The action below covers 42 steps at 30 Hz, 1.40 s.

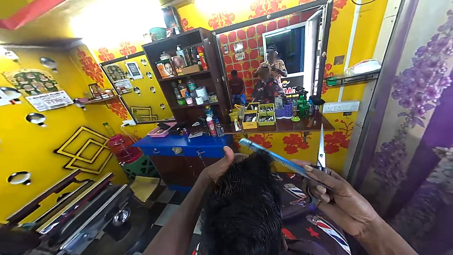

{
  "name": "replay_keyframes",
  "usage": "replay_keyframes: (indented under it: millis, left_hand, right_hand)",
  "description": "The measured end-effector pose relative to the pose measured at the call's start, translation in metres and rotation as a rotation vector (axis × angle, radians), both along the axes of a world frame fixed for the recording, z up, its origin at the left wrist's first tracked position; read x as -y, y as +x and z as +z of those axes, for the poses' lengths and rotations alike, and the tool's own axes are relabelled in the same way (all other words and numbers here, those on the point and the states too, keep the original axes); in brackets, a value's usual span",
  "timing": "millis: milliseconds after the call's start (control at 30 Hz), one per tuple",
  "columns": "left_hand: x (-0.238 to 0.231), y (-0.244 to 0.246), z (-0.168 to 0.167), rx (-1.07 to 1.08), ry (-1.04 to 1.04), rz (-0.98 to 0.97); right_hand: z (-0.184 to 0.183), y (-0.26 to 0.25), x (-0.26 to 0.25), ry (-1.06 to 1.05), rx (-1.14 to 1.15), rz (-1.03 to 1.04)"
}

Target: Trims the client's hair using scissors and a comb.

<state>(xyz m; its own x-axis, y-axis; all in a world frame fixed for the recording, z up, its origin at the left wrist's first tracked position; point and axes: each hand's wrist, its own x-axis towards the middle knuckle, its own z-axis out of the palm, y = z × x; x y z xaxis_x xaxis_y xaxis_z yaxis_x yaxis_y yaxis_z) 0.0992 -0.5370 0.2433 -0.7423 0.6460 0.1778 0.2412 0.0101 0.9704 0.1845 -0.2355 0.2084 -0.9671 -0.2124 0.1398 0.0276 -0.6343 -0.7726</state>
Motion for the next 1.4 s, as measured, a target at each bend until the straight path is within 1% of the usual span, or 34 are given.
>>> replay_keyframes:
  millis: [67,133,233,300,367,433,467,533,600,633,700,800,900,1033,1233,1400]
  left_hand:
    - [-0.004,-0.004,0.004,-0.111,-0.038,-0.079]
    - [-0.009,-0.010,0.007,-0.166,-0.027,-0.190]
    - [-0.016,-0.014,0.019,-0.173,-0.032,-0.353]
    - [-0.019,-0.012,0.027,-0.189,-0.005,-0.408]
    - [-0.015,-0.012,0.031,-0.176,0.098,-0.365]
    - [0.007,-0.023,0.022,-0.175,0.215,-0.268]
    - [0.023,-0.030,0.012,-0.164,0.261,-0.241]
    - [0.052,-0.038,-0.018,-0.125,0.299,-0.266]
    - [0.063,-0.028,-0.039,-0.144,0.262,-0.312]
    - [0.059,-0.019,-0.037,-0.184,0.221,-0.376]
    - [0.044,-0.012,-0.026,-0.215,0.152,-0.521]
    - [0.027,-0.006,-0.007,-0.195,0.079,-0.602]
    - [0.015,-0.002,0.004,-0.214,0.032,-0.605]
    - [0.004,0.002,0.014,-0.208,-0.006,-0.559]
    - [-0.008,0.004,0.017,-0.296,-0.060,-0.393]
    - [-0.013,0.002,0.017,-0.289,-0.052,-0.379]
  right_hand:
    - [-0.007,-0.009,0.000,0.002,0.063,-0.119]
    - [-0.020,-0.015,0.002,0.124,0.130,-0.195]
    - [-0.036,-0.011,0.005,0.274,0.187,-0.089]
    - [-0.036,-0.001,0.010,0.268,0.167,-0.007]
    - [-0.031,0.007,0.014,0.220,0.117,0.045]
    - [-0.024,0.012,0.017,0.180,0.072,0.073]
    - [-0.021,0.014,0.019,0.171,0.057,0.080]
    - [-0.016,0.017,0.022,0.173,0.037,0.098]
    - [-0.011,0.019,0.024,0.185,0.033,0.123]
    - [-0.009,0.020,0.025,0.186,0.038,0.133]
    - [-0.004,0.025,0.026,0.164,0.063,0.145]
    - [0.003,0.030,0.026,0.117,0.111,0.155]
    - [0.006,0.030,0.020,0.103,0.104,0.139]
    - [0.009,0.027,0.009,0.113,0.092,0.135]
    - [0.019,0.026,-0.002,0.144,0.103,0.091]
    - [0.025,0.023,-0.006,0.146,0.120,0.070]
